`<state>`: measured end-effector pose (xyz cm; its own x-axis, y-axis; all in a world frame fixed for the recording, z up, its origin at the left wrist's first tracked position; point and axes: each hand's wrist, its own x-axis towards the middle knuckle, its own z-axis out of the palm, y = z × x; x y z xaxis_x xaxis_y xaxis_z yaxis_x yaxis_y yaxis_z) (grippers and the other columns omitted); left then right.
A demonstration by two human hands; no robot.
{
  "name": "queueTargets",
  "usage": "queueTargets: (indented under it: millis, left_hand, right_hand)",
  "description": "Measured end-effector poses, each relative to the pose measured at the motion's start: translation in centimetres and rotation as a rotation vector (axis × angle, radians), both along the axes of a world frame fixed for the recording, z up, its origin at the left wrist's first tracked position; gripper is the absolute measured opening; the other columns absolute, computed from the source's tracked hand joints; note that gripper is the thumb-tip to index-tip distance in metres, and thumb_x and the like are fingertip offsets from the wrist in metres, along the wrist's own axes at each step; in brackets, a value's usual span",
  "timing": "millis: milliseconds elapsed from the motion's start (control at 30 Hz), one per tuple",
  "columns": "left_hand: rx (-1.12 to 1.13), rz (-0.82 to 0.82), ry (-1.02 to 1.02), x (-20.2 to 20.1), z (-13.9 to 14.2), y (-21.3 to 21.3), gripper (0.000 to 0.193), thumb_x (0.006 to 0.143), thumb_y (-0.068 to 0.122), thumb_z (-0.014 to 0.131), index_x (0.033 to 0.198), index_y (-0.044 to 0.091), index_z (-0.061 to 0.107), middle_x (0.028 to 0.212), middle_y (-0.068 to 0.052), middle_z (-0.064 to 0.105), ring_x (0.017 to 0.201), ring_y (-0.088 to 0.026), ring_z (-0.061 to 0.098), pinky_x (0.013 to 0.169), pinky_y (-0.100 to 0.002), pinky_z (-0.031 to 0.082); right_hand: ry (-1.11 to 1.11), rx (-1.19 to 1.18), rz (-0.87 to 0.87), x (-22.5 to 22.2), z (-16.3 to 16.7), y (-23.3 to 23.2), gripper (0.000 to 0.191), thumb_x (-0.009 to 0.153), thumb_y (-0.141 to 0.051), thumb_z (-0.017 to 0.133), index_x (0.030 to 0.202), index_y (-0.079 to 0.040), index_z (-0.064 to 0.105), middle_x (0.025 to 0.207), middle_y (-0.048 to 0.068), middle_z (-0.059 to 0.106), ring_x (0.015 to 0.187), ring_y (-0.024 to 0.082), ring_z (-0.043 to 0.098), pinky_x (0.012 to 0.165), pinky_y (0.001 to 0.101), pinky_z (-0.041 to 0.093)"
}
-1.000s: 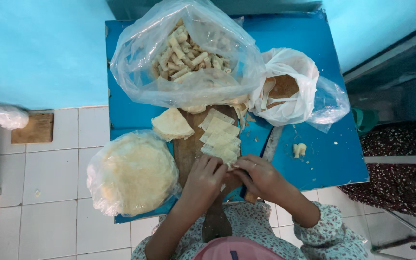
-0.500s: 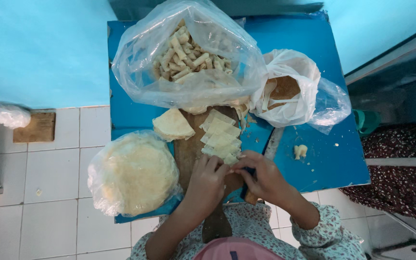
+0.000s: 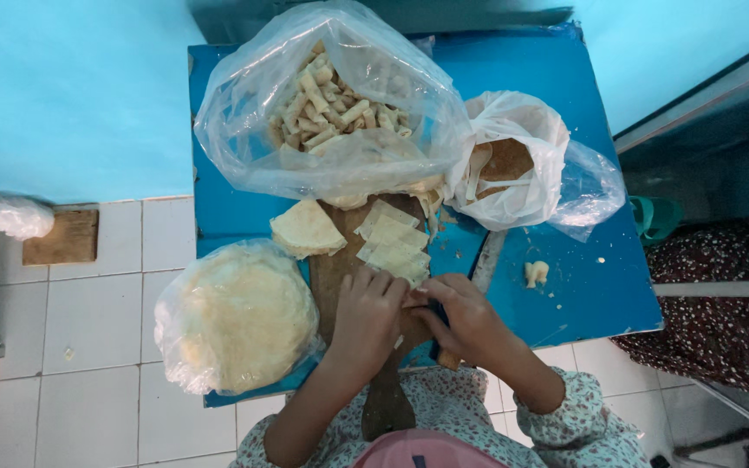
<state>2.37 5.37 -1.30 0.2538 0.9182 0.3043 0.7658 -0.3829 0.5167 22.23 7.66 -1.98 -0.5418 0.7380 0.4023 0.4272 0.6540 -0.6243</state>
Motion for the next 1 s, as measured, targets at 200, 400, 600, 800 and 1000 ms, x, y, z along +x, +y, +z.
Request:
queueTargets:
  millis: [200, 400, 600, 800, 1000]
  left_hand:
    - [0.120, -0.111, 0.001, -0.6, -0.2, -0.8, 0.030, 0.072, 0.007, 0.073, 0.102, 0.008, 0.068, 0.101, -0.006, 0.064, 0.100, -0.029, 0.057, 0.088, -0.048, 0.040]
    - [0.083, -0.075, 0.081, -0.6, 0.1, -0.6, 0.031, 0.062, 0.007, 0.073, 0.093, 0.007, 0.070, 0.097, -0.009, 0.062, 0.101, -0.032, 0.056, 0.086, -0.051, 0.039]
    - [0.029, 0.021, 0.117, -0.2, 0.2, 0.4, 0.018, 0.071, 0.010, 0.071, 0.090, 0.011, 0.069, 0.093, -0.009, 0.058, 0.097, -0.032, 0.055, 0.080, -0.048, 0.039]
    - [0.010, 0.154, 0.130, -0.1, 0.0, 0.6, 0.015, 0.088, 0.021, 0.069, 0.096, 0.009, 0.063, 0.095, -0.009, 0.059, 0.097, -0.032, 0.056, 0.080, -0.048, 0.039]
    - [0.097, 0.115, -0.123, -1.4, 1.4, -0.1, 0.020, 0.091, 0.014, 0.070, 0.110, 0.009, 0.066, 0.106, -0.008, 0.063, 0.102, -0.030, 0.059, 0.086, -0.047, 0.042]
  right_hand:
    - [-0.025, -0.016, 0.021, 0.3, 0.0, -0.3, 0.044, 0.084, -0.002, 0.080, 0.120, -0.003, 0.055, 0.104, 0.018, 0.063, 0.095, 0.039, 0.064, 0.079, 0.0447, 0.054]
    - [-0.025, 0.109, -0.047, -0.1, -0.6, 0.5, 0.040, 0.083, -0.006, 0.081, 0.116, -0.008, 0.058, 0.106, 0.013, 0.066, 0.098, 0.037, 0.064, 0.085, 0.0480, 0.050]
    - [-0.116, 0.198, -0.080, -0.5, -1.8, 0.9, 0.043, 0.079, 0.000, 0.077, 0.118, -0.008, 0.060, 0.113, 0.011, 0.062, 0.103, 0.036, 0.059, 0.094, 0.0505, 0.047]
    - [-0.238, 0.345, 0.003, -0.3, -1.5, 1.0, 0.041, 0.076, -0.006, 0.079, 0.113, -0.008, 0.062, 0.113, 0.004, 0.066, 0.104, 0.029, 0.063, 0.093, 0.0539, 0.043]
    - [-0.016, 0.161, -0.110, -0.8, -0.1, 1.0, 0.038, 0.083, -0.003, 0.079, 0.116, -0.008, 0.061, 0.111, 0.009, 0.068, 0.108, 0.031, 0.065, 0.095, 0.0461, 0.048]
